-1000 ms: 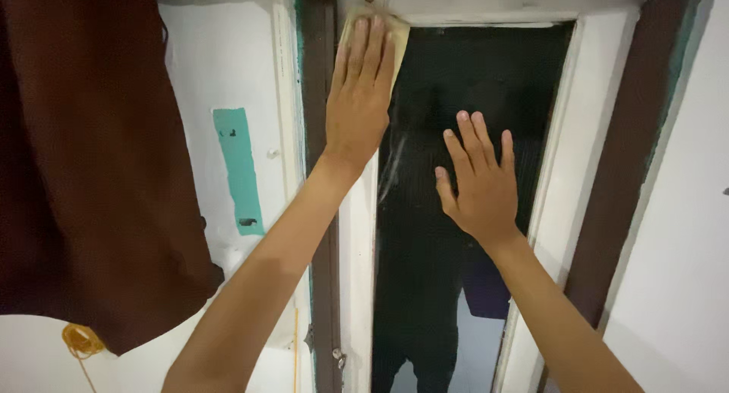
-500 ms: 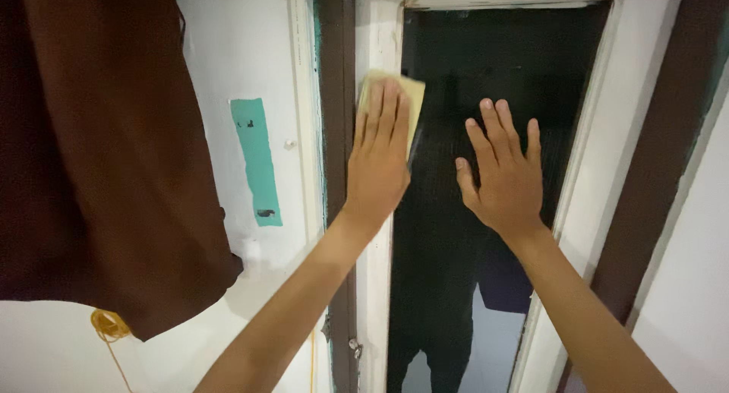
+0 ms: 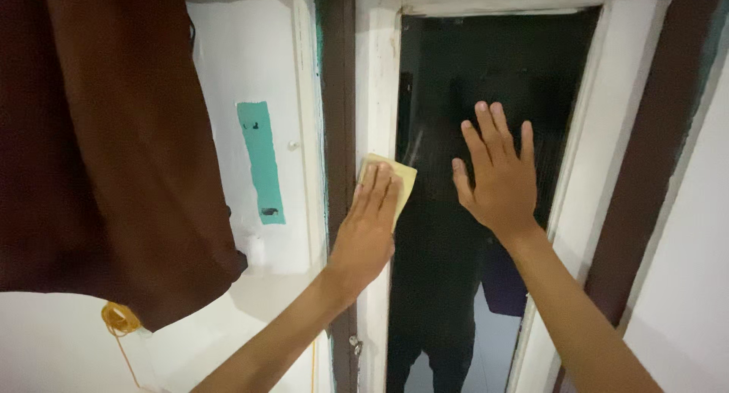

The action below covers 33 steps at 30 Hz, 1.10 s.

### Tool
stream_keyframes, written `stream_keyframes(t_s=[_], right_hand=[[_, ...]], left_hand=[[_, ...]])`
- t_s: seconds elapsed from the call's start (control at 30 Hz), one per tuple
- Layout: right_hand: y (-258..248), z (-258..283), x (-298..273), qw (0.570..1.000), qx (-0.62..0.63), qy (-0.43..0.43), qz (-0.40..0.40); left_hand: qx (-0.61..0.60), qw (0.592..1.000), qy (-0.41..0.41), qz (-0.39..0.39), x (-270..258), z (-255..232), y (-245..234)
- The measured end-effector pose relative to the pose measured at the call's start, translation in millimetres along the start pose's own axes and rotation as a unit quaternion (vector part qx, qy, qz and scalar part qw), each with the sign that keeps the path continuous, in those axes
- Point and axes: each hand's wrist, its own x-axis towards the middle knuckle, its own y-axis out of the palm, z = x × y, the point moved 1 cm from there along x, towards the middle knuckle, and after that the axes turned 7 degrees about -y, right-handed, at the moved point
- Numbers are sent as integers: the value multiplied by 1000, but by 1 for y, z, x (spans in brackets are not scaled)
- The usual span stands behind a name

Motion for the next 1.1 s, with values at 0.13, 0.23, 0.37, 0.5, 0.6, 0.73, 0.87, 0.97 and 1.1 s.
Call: stream_keyframes(t_s=[0.13, 0.23, 0.37, 0.5, 0.6, 0.73, 0.87, 0.97, 1.1], right_hand=[[-3, 1, 0, 1000, 6, 10, -5], [-3, 1, -1, 1000, 10, 14, -4], [1, -1, -2, 1000, -12, 3, 1], [0, 0, -3, 1000, 3, 17, 2], [-1, -1, -3, 1000, 11, 17, 8], [0, -3, -4, 1000, -1, -1, 2], [0, -4, -6, 1000, 17, 1, -1], [-2, -4, -6, 1000, 27, 7, -1], [-3, -4, -6, 999, 34, 5, -6]], left_hand=[[-153, 982, -108, 25, 20, -10, -25], [-109, 978, 41, -175, 60, -3, -39], [49, 953, 106, -278, 122, 13, -38], [116, 925, 136, -336, 170, 26, -18], [118, 930, 128, -323, 170, 31, -1], [117, 949, 72, -284, 151, 22, 14], [113, 952, 71, -275, 130, 19, 16], [105, 955, 78, -266, 109, 15, 22], [87, 969, 67, -220, 65, 11, 28]])
